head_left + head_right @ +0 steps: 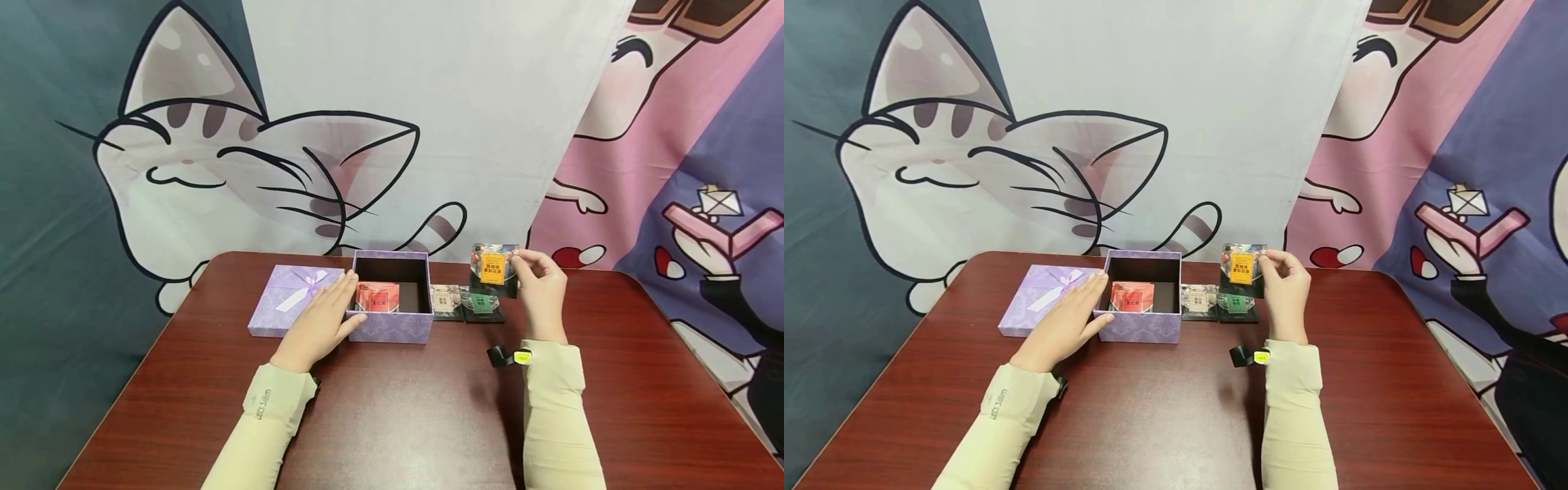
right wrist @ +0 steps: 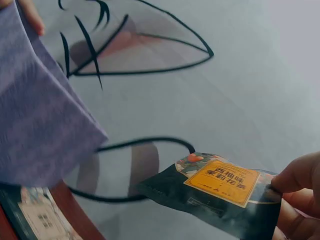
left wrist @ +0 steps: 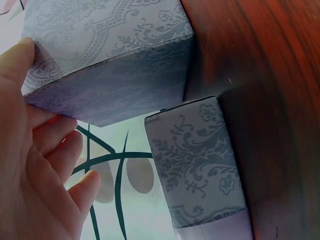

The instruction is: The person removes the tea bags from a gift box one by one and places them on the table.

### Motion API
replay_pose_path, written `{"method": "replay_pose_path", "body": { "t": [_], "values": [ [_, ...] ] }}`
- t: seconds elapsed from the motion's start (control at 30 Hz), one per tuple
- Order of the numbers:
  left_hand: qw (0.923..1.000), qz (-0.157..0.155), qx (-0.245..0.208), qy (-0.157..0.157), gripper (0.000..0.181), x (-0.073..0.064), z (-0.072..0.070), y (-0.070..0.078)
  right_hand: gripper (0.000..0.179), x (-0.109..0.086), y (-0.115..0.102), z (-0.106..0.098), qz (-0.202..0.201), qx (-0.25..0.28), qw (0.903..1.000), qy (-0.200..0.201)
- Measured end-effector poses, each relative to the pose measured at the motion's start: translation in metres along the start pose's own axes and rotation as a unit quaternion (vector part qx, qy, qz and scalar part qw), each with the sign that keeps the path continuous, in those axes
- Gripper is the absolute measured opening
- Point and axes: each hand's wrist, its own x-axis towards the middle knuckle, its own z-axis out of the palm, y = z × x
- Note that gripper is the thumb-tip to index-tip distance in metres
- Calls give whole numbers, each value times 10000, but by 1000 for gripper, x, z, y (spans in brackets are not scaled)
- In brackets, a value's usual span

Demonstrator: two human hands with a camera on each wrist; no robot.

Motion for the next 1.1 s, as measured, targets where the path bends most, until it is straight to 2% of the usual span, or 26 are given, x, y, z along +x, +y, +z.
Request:
{"method": "replay_pose_path", "body": {
  "t": [0.2,0.37,0.67,0.83,1.1],
  "values": [
    [10000,-4,-2,-27,75,-1,-2,1,17,11,10,-12,582,26,9982,162],
    [10000,-31,-42,-61,76,0,-2,1,22,18,17,-23,807,-16,9960,373],
    [9999,-52,-39,-83,76,0,-3,1,18,27,36,-37,978,-128,9927,688],
    [10000,-18,-30,-55,76,0,-2,1,20,30,48,-44,1230,-272,9885,833],
    [10000,-41,-47,-65,75,0,-3,2,27,34,66,-49,1381,-450,9856,863]
  ]
}}
